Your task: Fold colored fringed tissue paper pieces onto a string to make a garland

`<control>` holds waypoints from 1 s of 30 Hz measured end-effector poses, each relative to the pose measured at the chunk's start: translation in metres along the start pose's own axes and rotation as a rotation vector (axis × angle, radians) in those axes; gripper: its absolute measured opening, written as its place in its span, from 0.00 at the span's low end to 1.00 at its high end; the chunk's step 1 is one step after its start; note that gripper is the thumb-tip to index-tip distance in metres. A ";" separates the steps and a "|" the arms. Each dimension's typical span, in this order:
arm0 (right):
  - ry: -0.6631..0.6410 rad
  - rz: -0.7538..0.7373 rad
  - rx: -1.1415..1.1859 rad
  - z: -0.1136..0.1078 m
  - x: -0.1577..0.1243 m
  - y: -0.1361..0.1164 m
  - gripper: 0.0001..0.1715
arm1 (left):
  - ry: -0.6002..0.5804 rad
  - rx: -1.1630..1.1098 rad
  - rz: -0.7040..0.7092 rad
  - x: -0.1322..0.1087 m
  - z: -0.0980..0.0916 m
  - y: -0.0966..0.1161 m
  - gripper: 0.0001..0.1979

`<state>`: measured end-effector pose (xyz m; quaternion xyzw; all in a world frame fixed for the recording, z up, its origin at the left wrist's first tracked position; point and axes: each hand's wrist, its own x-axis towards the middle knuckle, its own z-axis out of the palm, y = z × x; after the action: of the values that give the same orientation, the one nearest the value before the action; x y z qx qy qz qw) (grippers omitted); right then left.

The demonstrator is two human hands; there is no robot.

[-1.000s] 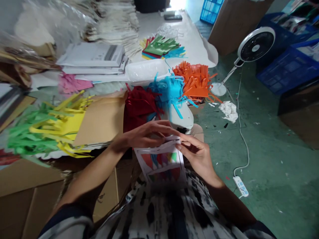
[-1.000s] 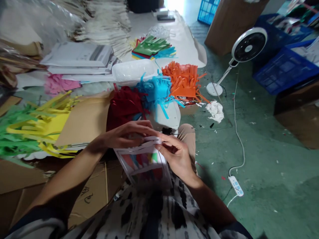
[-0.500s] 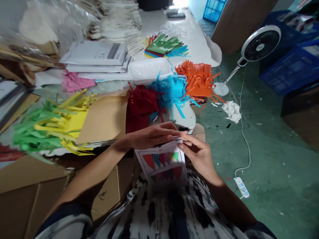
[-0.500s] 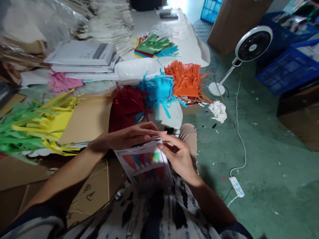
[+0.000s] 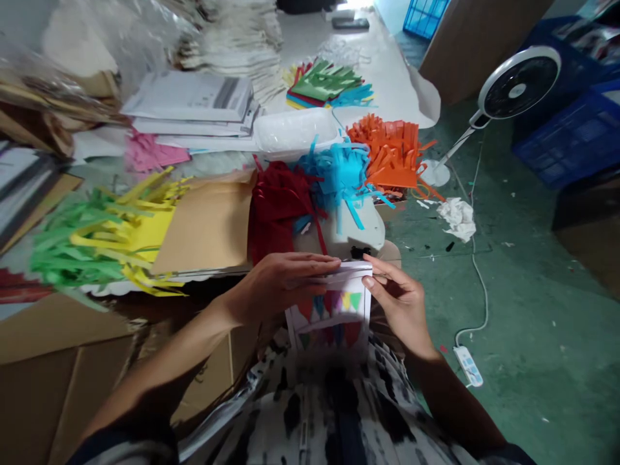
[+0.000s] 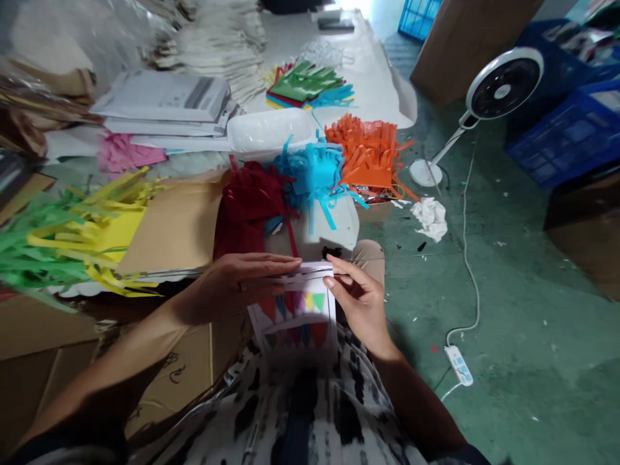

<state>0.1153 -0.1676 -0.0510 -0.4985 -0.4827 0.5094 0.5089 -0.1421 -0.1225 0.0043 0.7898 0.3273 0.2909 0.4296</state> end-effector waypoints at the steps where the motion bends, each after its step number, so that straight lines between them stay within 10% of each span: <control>1: -0.001 0.001 0.003 -0.001 -0.001 0.000 0.20 | 0.002 -0.053 -0.018 -0.001 0.002 -0.001 0.23; 15: -0.171 -0.295 -0.261 -0.012 0.000 -0.022 0.13 | -0.085 -0.302 0.008 0.005 0.007 0.007 0.18; 22: -0.083 -0.306 -0.266 -0.026 -0.002 -0.019 0.15 | 0.258 -0.322 -0.106 -0.005 0.021 0.005 0.14; 30: -0.296 -0.344 -0.365 -0.035 0.004 -0.035 0.19 | 0.270 -0.435 -0.144 -0.008 0.040 0.006 0.12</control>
<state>0.1519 -0.1634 -0.0179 -0.4131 -0.7128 0.3873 0.4138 -0.1159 -0.1512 -0.0101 0.6075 0.3666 0.4256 0.5616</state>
